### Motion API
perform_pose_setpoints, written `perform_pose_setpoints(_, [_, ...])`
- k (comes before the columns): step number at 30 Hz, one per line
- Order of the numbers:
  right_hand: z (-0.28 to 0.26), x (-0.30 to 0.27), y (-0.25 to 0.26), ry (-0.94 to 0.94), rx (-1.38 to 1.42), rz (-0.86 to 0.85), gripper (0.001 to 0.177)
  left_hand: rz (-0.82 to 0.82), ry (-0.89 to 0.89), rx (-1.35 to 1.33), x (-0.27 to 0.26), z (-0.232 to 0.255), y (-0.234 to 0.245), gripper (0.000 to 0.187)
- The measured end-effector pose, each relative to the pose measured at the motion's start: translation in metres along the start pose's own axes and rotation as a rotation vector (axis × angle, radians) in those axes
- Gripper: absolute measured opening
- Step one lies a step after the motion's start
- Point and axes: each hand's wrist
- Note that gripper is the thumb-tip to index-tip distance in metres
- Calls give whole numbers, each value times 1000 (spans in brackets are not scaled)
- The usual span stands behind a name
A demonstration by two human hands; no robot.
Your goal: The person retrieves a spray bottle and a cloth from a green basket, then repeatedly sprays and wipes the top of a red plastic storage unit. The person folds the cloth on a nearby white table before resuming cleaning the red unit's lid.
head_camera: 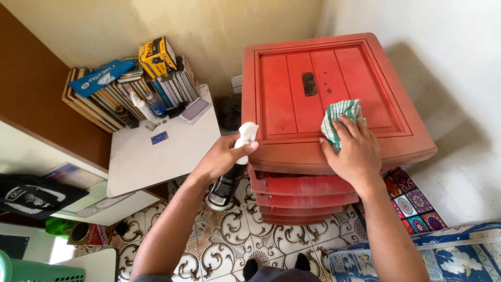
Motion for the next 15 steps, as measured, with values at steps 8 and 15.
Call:
perform_pose_setpoints(8, [0,0,2,11,4,9,56,67,-20,104,6,7,-6,71])
perform_pose_setpoints(15, [7,13,18,134,-7,-235,90,66,-33,-31,2,7,-7,61])
Point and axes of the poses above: each hand's wrist, its own x-axis towards the middle knuckle, its own y-axis out of the back of the hand, z = x × y, and after that the axes turned 5 degrees about -y, right-handed
